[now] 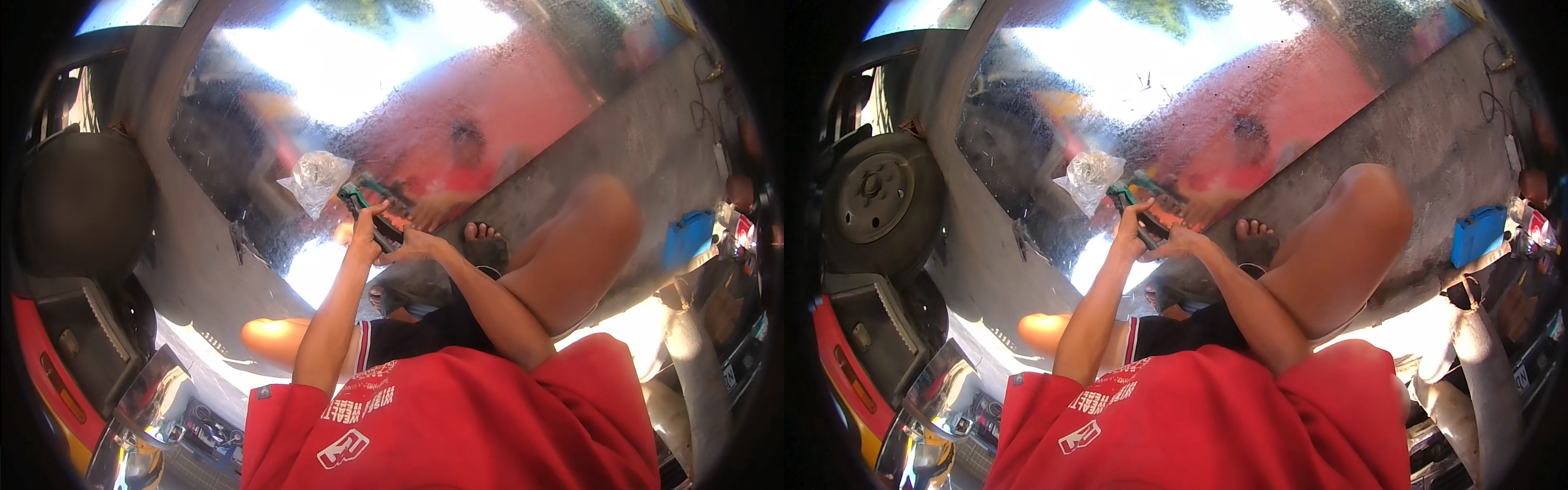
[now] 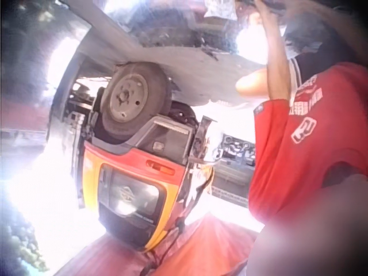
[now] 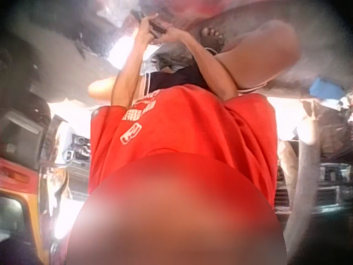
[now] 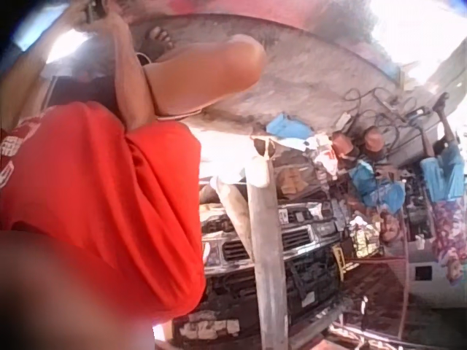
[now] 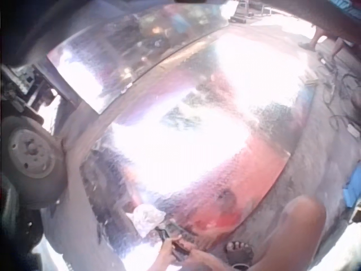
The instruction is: The person sits on the floor and uses a handheld rivet gun to fasten rivets into a large metal sheet. They repeatedly load rivets, position the tool, and fire the rivet gun across the sheet's surface.
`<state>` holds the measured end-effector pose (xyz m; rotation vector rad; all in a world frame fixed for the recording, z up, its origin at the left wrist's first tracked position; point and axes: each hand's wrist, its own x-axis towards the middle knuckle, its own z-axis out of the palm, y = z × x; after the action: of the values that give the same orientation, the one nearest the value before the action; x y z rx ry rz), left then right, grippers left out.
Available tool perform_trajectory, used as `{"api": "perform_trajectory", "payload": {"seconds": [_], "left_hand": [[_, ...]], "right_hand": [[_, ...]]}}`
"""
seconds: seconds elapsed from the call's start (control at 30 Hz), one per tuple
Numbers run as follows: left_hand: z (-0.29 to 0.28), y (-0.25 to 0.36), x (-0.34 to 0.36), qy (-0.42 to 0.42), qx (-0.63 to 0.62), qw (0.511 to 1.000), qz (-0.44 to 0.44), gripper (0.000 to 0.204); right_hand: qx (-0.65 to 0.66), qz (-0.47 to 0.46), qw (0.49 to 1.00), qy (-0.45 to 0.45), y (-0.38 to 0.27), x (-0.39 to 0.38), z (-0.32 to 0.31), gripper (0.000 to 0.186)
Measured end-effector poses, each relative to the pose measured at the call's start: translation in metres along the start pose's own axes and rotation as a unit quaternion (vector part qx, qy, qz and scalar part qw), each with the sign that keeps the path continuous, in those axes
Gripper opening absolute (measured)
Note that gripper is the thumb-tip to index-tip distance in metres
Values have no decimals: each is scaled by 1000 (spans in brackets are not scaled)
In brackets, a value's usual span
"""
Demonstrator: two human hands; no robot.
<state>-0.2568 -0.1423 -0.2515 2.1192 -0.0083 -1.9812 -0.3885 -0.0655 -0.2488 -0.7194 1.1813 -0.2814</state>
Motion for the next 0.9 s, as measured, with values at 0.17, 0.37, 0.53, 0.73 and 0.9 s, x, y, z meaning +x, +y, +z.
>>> {"api": "perform_trajectory", "payload": {"seconds": [0.17, 0.37, 0.53, 0.73, 0.9], "left_hand": [[8, -7, -1, 18, -12, 998, 58, 23], [12, -15, 12, 138, 2, 981, 137, 24], [9, -17, 17, 166, 8, 971, 172, 24], [-23, 1, -11, 31, 45, 988, 148, 16], [-89, 41, -79, -120, 85, 983, 110, 22]], "right_hand": [[-54, 16, 998, 14, 14, 10, 5, 78], [-77, -49, 979, 180, 21, 2, 29, 51], [-95, -86, 969, 212, 29, 9, 44, 43], [-151, -136, 974, 102, 17, 13, 38, 81], [-245, -62, 964, -89, -25, 33, -27, 77]]}}
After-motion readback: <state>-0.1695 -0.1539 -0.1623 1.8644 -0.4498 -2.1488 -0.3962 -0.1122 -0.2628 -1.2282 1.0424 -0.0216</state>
